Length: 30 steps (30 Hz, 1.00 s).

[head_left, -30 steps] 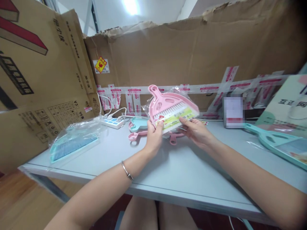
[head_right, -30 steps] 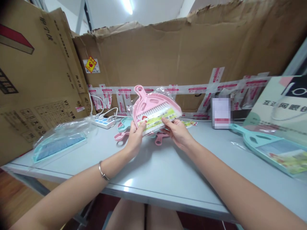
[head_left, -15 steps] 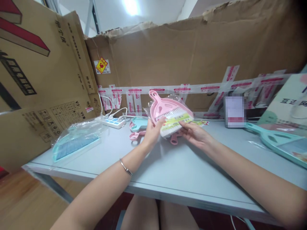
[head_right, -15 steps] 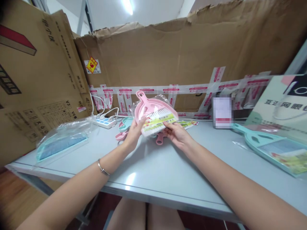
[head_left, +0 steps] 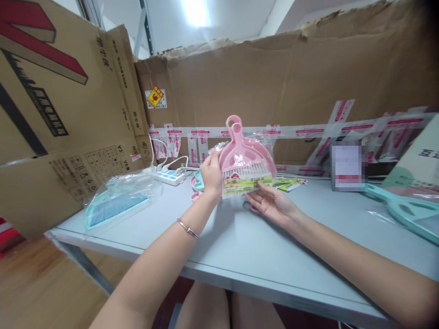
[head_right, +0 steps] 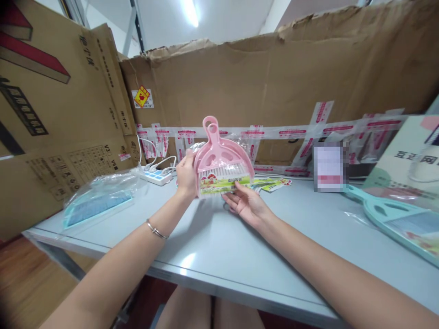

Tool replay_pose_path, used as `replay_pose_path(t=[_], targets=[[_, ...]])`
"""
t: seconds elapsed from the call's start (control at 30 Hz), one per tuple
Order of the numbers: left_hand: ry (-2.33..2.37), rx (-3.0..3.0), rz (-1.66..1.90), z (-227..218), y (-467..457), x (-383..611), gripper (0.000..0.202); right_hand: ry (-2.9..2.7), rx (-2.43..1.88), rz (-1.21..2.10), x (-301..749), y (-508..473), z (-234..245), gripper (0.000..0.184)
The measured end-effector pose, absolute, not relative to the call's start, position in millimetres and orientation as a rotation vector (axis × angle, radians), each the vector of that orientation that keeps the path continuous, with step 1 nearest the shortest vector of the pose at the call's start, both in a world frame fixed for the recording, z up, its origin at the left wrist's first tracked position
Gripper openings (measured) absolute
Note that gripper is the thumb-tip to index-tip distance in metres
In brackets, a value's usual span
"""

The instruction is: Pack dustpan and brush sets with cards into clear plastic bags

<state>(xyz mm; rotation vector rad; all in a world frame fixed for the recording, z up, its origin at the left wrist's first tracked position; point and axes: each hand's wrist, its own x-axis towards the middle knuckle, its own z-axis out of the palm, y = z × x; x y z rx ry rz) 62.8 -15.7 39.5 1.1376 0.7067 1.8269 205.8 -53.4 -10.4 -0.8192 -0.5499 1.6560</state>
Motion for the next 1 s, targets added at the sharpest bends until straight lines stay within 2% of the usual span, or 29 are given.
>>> replay_pose_path(t=[0.1,0.17,0.27,0.43,0.63,0.77,0.87,1.0], targets=[[0.722,1.314,1.883,51,-14,63,0.016,-0.536,-0.803,1.654,207,-53,-13,0.010],[0.723,1.225,1.861,56,-12,66,0.015,-0.527,-0.800,1.639,207,-51,-15,0.012],[0.766,1.260,1.870,59,-9,71,0.017,-0.509,-0.788,1.558,211,-47,-19,0.014],[0.896,1.600,1.560,57,-2,57,0.030,-0.539,-0.746,1.460,221,-40,-23,0.017],[1.091,1.912,2.001,52,-2,40,0.033,-0.612,-0.720,1.525,217,-42,-26,0.012],[1.007,1.937,1.937,53,-8,49,0.022,-0.595,-0.731,1.533,216,-42,-25,0.011],[0.901,1.876,1.885,55,-8,53,0.022,-0.576,-0.738,1.509,217,-42,-23,0.013],[0.972,1.746,2.000,53,-3,50,0.024,-0.586,-0.754,1.523,213,-45,-20,0.007]])
